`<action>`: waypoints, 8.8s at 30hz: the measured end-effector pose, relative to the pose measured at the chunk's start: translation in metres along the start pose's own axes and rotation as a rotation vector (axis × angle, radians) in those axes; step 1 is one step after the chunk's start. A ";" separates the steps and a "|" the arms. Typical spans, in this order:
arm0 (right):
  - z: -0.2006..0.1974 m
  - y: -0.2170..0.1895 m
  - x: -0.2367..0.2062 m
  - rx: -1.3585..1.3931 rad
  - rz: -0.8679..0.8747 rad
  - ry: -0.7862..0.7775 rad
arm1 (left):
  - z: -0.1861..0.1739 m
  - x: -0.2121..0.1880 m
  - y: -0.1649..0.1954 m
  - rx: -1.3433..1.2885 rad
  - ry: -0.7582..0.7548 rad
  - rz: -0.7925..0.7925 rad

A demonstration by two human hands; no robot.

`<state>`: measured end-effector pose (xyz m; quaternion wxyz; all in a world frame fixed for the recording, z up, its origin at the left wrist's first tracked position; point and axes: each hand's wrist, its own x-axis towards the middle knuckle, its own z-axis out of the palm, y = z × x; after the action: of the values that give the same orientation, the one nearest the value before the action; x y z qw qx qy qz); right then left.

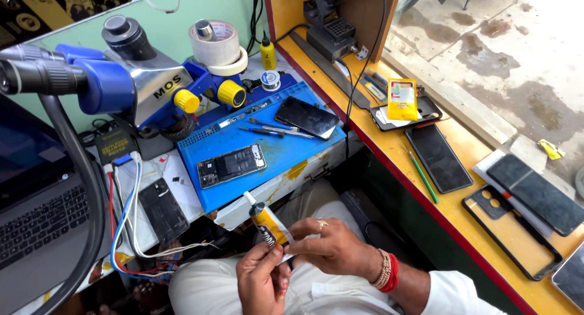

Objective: The person pries and works on the disassembled internals of a smartphone on a blue mat using a screwdriver-like tool, then handles a small bottle applying liquid to the phone. They briefly take cash from a customer and hand over a phone, then resume applying liquid and working on the device.

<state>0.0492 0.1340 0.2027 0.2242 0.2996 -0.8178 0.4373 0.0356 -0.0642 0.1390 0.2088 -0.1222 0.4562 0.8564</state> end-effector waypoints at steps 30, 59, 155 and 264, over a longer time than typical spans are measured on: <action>0.048 -0.002 0.004 0.024 0.172 0.082 | -0.012 -0.006 0.010 -0.021 -0.117 0.278; 0.092 0.017 -0.016 1.135 0.707 0.414 | -0.001 -0.009 0.007 0.479 0.091 0.763; 0.114 0.089 0.203 -0.007 0.375 -0.033 | -0.045 0.095 0.122 1.773 0.437 1.017; 0.142 0.106 0.245 -0.400 -0.095 -0.072 | -0.053 0.098 0.127 1.752 0.493 1.133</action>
<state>-0.2147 -0.0124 0.2211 0.2705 0.3028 -0.8807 0.2441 -0.1101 -0.1477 0.1632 -0.3019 0.1302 0.9317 0.1545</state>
